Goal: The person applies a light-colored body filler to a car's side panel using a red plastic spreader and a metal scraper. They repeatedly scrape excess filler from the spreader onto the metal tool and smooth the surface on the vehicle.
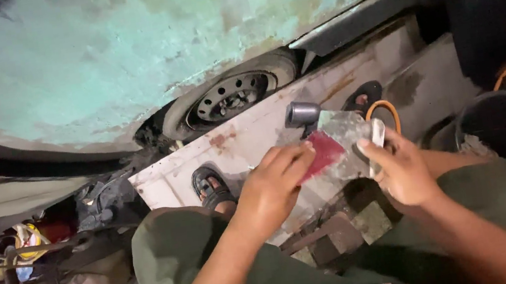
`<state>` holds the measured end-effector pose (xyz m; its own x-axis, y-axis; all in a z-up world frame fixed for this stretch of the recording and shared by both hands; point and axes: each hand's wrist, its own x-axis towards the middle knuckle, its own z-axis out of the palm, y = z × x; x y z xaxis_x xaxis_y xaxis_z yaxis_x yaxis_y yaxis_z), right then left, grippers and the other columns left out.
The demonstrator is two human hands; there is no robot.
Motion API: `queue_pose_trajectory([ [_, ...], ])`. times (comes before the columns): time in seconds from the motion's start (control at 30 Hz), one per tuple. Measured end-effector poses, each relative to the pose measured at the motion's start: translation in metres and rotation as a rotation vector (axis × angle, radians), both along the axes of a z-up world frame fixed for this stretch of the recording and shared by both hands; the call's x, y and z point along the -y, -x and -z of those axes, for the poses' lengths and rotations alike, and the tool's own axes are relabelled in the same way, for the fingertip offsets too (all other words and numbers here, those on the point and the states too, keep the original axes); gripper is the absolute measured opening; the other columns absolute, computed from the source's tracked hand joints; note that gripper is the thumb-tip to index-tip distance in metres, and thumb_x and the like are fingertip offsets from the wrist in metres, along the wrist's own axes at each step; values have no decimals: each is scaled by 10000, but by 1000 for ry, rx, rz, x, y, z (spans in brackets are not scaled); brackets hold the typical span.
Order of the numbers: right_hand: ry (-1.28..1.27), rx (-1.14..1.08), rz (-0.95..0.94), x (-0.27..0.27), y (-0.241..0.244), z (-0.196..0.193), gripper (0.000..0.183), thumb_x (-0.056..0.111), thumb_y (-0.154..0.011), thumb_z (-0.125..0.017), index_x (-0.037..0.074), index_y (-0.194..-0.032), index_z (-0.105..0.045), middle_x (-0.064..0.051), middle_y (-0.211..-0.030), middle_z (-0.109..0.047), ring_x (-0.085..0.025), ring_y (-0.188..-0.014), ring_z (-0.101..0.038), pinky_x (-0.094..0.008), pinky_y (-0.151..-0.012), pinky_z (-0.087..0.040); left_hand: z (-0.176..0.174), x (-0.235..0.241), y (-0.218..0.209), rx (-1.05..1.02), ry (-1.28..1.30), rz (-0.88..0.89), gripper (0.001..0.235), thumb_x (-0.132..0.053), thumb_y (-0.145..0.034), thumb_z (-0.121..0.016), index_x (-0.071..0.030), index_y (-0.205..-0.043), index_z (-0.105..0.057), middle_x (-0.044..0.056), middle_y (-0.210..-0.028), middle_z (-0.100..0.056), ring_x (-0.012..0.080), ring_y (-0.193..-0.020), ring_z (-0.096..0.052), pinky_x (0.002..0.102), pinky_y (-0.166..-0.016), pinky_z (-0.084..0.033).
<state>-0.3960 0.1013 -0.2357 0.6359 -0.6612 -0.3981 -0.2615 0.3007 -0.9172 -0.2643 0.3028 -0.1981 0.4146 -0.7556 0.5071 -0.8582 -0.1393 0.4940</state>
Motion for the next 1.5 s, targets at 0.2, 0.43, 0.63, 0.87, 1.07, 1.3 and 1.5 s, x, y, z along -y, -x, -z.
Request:
queue_pose_trajectory([
  [0.2,292,113,-141,56,62,-13,312,172,-920,-773,12,-1170,-677,-86,-856,-595,-204,-662,-586,-350,-499,-466,27,-22,-17,56,-436,-19,244,-104,-944,-557,-109,-1135,-709,166,-835,-714,373,-797,-689,478,-650,-576],
  [0.43,760,383,-307,37,40,-43,206,53,-949,-722,-34,-1134,-700,-155,-1018,-684,-276,-767,-668,-420,-659,-551,59,-29,-39,-684,-315,-288,489,-391,-1030,-511,-1,-1325,-525,286,-925,-735,489,-927,-710,599,-796,-536],
  [0.63,1112,536,-461,0,-26,-23,188,43,-986,-657,-35,-1143,-723,-181,-1108,-740,-333,-841,-715,-475,-732,-601,34,-20,-17,-838,0,-208,307,-245,-1009,-634,-80,-1267,-655,204,-959,-759,378,-934,-745,501,-742,-586],
  [0.87,471,0,-425,33,-25,184,204,176,-1012,-732,32,-1156,-718,-125,-1035,-701,-265,-1002,-637,-492,-935,-518,-25,-53,-45,-850,377,-402,408,-317,-1070,-527,-41,-1370,-536,165,-1142,-704,278,-1018,-697,445,-985,-559],
  [1.07,356,-322,-630,-6,-72,214,407,92,-902,-708,34,-1305,-703,-252,-1221,-710,-409,-1185,-650,-510,-999,-520,2,-67,-45,-394,-574,-499,435,-355,-1067,-503,-55,-1379,-556,271,-899,-728,460,-848,-741,539,-743,-592],
  [1.3,196,-412,-654,-35,-131,313,341,262,-1022,-644,27,-1262,-707,-252,-1159,-721,-420,-1133,-676,-530,-912,-561,-22,-82,-50,-501,-429,-646,293,-150,-950,-639,-102,-1239,-651,237,-790,-738,464,-729,-747,533,-563,-590],
  [1.5,-87,-668,-407,-79,-142,367,157,133,-937,-661,30,-1026,-584,-101,-874,-576,-243,-746,-611,-383,-558,-486,-29,-86,-55,-459,-519,-606,361,-223,-985,-625,-151,-1338,-591,100,-1039,-788,351,-754,-745,433,-578,-552],
])
